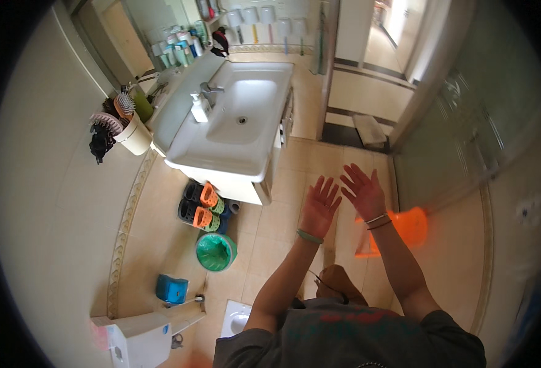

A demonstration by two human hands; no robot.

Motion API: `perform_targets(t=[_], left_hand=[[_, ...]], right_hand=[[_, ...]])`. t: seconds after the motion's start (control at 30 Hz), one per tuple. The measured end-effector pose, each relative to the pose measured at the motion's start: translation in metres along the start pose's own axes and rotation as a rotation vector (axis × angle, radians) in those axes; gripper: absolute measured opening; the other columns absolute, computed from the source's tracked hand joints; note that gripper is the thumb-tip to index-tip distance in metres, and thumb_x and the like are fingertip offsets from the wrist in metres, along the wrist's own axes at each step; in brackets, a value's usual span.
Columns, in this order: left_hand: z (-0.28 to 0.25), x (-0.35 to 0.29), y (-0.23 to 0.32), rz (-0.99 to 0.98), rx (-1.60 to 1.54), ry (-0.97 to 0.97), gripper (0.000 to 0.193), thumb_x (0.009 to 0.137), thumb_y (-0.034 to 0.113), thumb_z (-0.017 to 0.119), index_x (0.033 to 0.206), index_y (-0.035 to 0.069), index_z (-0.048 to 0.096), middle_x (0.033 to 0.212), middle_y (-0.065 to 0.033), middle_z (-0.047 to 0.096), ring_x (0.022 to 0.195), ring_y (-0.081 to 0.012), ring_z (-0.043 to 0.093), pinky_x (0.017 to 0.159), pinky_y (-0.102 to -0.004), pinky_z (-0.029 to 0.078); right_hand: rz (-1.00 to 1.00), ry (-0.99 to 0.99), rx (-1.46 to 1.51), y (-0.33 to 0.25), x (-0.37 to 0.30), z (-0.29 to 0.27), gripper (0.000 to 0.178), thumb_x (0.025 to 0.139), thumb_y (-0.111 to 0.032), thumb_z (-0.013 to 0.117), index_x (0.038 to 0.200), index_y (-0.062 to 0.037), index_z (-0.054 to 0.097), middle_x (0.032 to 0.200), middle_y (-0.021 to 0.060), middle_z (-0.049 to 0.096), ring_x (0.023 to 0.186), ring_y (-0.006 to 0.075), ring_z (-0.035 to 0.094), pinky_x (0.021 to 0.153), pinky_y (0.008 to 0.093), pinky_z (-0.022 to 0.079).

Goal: The person cleans a squat toilet by pouring water from a red basin and scrubbing with a long-handled brush. They then rinse the basin and proceed to clean a white sink, applying a white powder and scrubbing the basin with a cloth.

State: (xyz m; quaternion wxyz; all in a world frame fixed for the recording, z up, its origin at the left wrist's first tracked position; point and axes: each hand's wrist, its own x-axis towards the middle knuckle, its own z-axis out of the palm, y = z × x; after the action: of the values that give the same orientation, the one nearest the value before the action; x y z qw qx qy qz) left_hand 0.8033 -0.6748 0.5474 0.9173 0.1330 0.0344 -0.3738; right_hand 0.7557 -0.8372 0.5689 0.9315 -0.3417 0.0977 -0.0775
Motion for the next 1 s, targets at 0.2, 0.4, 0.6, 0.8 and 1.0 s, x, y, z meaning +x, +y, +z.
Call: perform_targets(t=[0.2, 0.4, 0.6, 0.8, 1.0], left_hand=[[0.007, 0.136, 0.035, 0.276, -0.028, -0.077, 0.047, 0.098, 0.04, 0.038, 0.139, 0.016, 0.038, 0.138, -0.0034, 0.044, 0.124, -0.0203, 0.043, 0.105, -0.0397, 0.033], [0.065, 0.203, 0.08, 0.51, -0.108, 0.005, 0.048, 0.098, 0.042, 0.039, 0.137, 0.013, 0.039, 0.133, -0.0053, 0.048, 0.117, -0.0185, 0.048, 0.101, -0.0376, 0.036], [0.069, 0.268, 0.122, 0.902, 0.247, -0.281, 0.047, 0.096, 0.04, 0.042, 0.137, 0.017, 0.04, 0.138, -0.0037, 0.045, 0.123, -0.0214, 0.044, 0.105, -0.0404, 0.032], [0.126, 0.382, 0.147, 0.611, 0.141, -0.004, 0.049, 0.098, 0.042, 0.036, 0.14, 0.017, 0.037, 0.144, -0.0025, 0.038, 0.132, -0.0205, 0.035, 0.108, -0.0387, 0.029], [0.186, 0.538, 0.162, 0.488, 0.251, -0.027, 0.051, 0.098, 0.044, 0.036, 0.142, 0.018, 0.033, 0.148, 0.0022, 0.031, 0.135, -0.0159, 0.027, 0.108, -0.0373, 0.025]], right_hand=[[0.214, -0.328, 0.06, -0.044, 0.169, -0.006, 0.06, 0.096, -0.053, 0.029, 0.137, -0.0103, 0.042, 0.141, 0.0045, 0.043, 0.125, 0.0249, 0.044, 0.103, 0.041, 0.035], [0.368, -0.465, 0.015, -0.076, 0.275, 0.053, 0.064, 0.098, -0.052, 0.023, 0.146, -0.0101, 0.022, 0.154, 0.0033, 0.016, 0.137, 0.0213, 0.026, 0.109, 0.0399, 0.026], [0.272, -0.538, -0.175, -0.087, 0.363, 0.089, 0.052, 0.099, -0.04, 0.033, 0.137, -0.004, 0.038, 0.138, 0.0087, 0.042, 0.119, 0.023, 0.048, 0.09, 0.0349, 0.044], [-0.506, -0.361, -1.209, -0.188, 0.478, 0.117, 0.042, 0.092, -0.01, 0.048, 0.133, -0.0079, 0.042, 0.142, 0.0118, 0.039, 0.087, 0.021, 0.066, 0.071, 0.0322, 0.053], [-0.967, -0.257, -1.957, -0.283, 0.598, 0.122, 0.032, 0.08, 0.001, 0.047, 0.111, -0.0048, 0.046, 0.144, 0.011, 0.035, 0.087, 0.0339, 0.063, 0.07, 0.0438, 0.053]])
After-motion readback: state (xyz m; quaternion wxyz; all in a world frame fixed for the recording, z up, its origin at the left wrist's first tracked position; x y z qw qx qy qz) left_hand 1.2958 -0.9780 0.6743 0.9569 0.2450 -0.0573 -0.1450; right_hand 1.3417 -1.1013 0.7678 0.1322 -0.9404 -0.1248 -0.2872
